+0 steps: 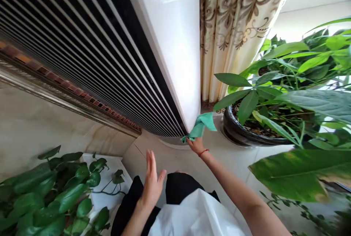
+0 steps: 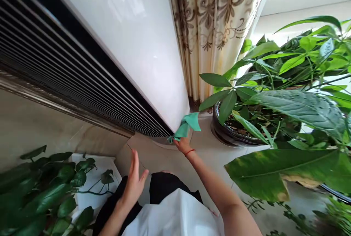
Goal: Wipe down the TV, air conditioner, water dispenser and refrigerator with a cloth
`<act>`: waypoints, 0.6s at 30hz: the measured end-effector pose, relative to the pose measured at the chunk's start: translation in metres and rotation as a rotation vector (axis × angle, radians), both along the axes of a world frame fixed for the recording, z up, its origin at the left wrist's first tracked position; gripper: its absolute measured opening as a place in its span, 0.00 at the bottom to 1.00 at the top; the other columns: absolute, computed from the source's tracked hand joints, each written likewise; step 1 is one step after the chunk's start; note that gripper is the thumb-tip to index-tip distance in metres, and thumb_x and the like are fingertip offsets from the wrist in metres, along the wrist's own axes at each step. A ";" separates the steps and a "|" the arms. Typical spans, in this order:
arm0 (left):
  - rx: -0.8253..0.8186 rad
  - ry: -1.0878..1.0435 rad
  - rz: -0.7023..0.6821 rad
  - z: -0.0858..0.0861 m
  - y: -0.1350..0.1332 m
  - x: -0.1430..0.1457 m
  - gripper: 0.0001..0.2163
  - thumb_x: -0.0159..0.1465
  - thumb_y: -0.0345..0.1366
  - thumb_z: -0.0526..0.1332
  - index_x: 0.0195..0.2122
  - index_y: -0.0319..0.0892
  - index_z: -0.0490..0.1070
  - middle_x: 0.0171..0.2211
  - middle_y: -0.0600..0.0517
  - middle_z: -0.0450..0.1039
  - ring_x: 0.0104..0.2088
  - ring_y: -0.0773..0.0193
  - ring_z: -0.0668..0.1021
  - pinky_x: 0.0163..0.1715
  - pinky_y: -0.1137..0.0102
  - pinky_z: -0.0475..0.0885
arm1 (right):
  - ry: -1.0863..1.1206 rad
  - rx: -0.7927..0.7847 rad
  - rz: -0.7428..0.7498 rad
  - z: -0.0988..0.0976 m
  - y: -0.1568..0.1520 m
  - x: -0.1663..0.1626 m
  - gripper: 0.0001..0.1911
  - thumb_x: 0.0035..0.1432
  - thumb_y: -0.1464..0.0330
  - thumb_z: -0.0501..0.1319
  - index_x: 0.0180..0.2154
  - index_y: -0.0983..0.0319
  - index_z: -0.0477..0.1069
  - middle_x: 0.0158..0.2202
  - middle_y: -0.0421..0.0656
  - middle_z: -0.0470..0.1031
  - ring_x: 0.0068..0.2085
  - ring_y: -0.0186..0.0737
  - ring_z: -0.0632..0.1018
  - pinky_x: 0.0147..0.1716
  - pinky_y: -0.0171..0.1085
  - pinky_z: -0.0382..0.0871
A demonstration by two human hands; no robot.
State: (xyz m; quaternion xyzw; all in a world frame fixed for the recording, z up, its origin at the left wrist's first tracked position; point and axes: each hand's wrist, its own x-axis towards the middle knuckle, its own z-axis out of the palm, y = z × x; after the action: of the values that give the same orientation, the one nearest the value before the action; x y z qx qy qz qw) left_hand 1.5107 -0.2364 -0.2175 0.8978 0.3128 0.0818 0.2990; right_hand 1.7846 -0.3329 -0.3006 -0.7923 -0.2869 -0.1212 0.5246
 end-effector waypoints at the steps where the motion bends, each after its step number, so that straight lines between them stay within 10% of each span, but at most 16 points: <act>1: -0.090 0.106 -0.053 -0.008 -0.002 -0.004 0.37 0.78 0.40 0.53 0.84 0.36 0.42 0.84 0.34 0.32 0.83 0.46 0.42 0.82 0.48 0.46 | -0.002 0.008 -0.003 -0.001 -0.001 0.000 0.27 0.65 0.45 0.53 0.33 0.59 0.76 0.44 0.57 0.79 0.63 0.66 0.75 0.60 0.69 0.78; 4: -0.210 0.472 -0.243 -0.002 -0.002 0.000 0.35 0.75 0.34 0.51 0.83 0.32 0.50 0.84 0.37 0.30 0.83 0.46 0.39 0.82 0.51 0.45 | -0.052 0.059 -0.030 0.031 0.003 0.007 0.26 0.65 0.47 0.55 0.42 0.60 0.79 0.57 0.59 0.76 0.72 0.68 0.67 0.66 0.66 0.74; 7: -0.178 0.751 -0.361 0.036 0.000 0.012 0.36 0.73 0.35 0.50 0.82 0.31 0.52 0.84 0.38 0.31 0.83 0.43 0.40 0.82 0.49 0.46 | -0.126 0.104 -0.102 0.111 0.014 0.020 0.26 0.68 0.46 0.56 0.49 0.58 0.79 0.61 0.59 0.73 0.74 0.67 0.65 0.68 0.63 0.74; 18: -0.195 0.904 -0.525 0.265 -0.003 0.029 0.44 0.55 0.33 0.63 0.77 0.39 0.67 0.76 0.30 0.61 0.77 0.33 0.64 0.75 0.39 0.59 | -0.336 0.176 -0.236 0.590 0.014 0.038 0.37 0.76 0.42 0.52 0.68 0.61 0.69 0.68 0.54 0.71 0.78 0.59 0.66 0.77 0.61 0.66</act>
State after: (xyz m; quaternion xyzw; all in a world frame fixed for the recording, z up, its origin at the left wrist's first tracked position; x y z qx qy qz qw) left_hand 1.5400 -0.2394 0.0473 0.8597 0.1812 -0.4204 0.2267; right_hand 1.8222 -0.3191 0.2894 -0.7404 -0.2637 -0.3365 0.5187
